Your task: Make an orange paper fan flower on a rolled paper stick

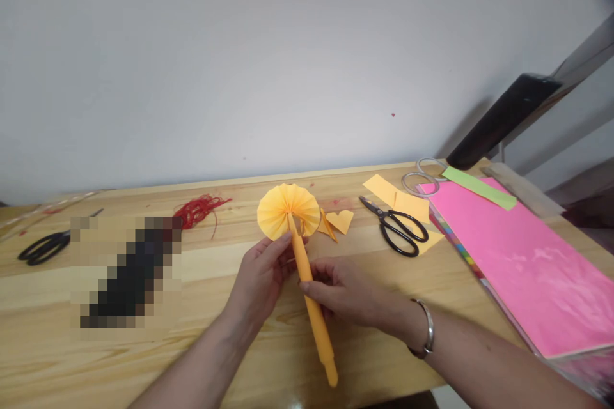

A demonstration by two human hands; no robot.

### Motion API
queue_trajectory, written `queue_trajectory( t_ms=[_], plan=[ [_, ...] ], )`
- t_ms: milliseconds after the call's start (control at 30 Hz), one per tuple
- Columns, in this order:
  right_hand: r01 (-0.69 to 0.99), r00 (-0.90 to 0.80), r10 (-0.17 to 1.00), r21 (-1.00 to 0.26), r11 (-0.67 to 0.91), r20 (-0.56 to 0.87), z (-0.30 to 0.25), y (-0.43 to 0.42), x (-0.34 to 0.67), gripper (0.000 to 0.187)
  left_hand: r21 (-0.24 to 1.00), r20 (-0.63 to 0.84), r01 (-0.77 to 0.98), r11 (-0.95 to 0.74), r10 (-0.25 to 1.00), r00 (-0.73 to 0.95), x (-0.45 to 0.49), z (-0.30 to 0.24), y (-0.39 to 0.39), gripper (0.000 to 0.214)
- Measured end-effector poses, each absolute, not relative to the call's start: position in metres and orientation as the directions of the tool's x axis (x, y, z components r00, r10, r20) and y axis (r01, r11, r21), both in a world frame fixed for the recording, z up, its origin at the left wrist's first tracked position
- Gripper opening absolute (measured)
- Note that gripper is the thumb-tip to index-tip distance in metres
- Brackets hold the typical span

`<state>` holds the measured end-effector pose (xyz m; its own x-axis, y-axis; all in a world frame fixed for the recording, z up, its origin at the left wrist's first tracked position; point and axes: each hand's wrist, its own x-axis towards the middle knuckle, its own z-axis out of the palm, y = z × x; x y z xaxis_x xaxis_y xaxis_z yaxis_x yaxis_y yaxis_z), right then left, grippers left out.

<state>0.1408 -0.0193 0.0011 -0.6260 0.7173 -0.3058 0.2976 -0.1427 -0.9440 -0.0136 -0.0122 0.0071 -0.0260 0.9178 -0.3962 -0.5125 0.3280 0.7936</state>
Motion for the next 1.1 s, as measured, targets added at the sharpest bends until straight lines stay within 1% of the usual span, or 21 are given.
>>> queue_trajectory(
  t_ms=[233, 400, 633, 800, 967, 1100],
  plan=[
    [0.318, -0.616, 0.716, -0.936, -0.154, -0.327, 0.005, -0.019, 0.141, 0.019, 0.785, -0.356, -0.558, 0.269, 0.933, -0.051, -0.014, 0.008, -0.011, 0.021],
    [0.342, -0.607, 0.726, -0.931, -0.128, -0.323, 0.006, -0.019, 0.14, 0.019, 0.79, -0.338, -0.561, 0.249, 0.939, -0.059, -0.014, 0.008, -0.011, 0.02],
    [0.35, -0.616, 0.72, -0.93, -0.114, -0.32, 0.004, -0.02, 0.14, 0.019, 0.764, -0.426, -0.549, 0.338, 0.904, -0.036, -0.013, 0.01, -0.011, 0.019],
    [0.369, -0.646, 0.7, -0.927, -0.062, -0.304, 0.006, -0.021, 0.141, 0.019, 0.732, -0.456, -0.6, 0.324, 0.886, -0.078, -0.014, 0.009, -0.008, 0.01],
    [0.382, -0.677, 0.673, -0.924, -0.024, -0.297, 0.01, -0.021, 0.143, 0.017, 0.738, -0.407, -0.625, 0.252, 0.906, -0.114, -0.016, 0.009, -0.006, 0.004],
    [0.385, -0.686, 0.656, -0.922, -0.037, -0.313, 0.012, -0.02, 0.143, 0.014, 0.745, -0.396, -0.623, 0.24, 0.91, -0.123, -0.016, 0.008, -0.006, 0.005]
  ],
)
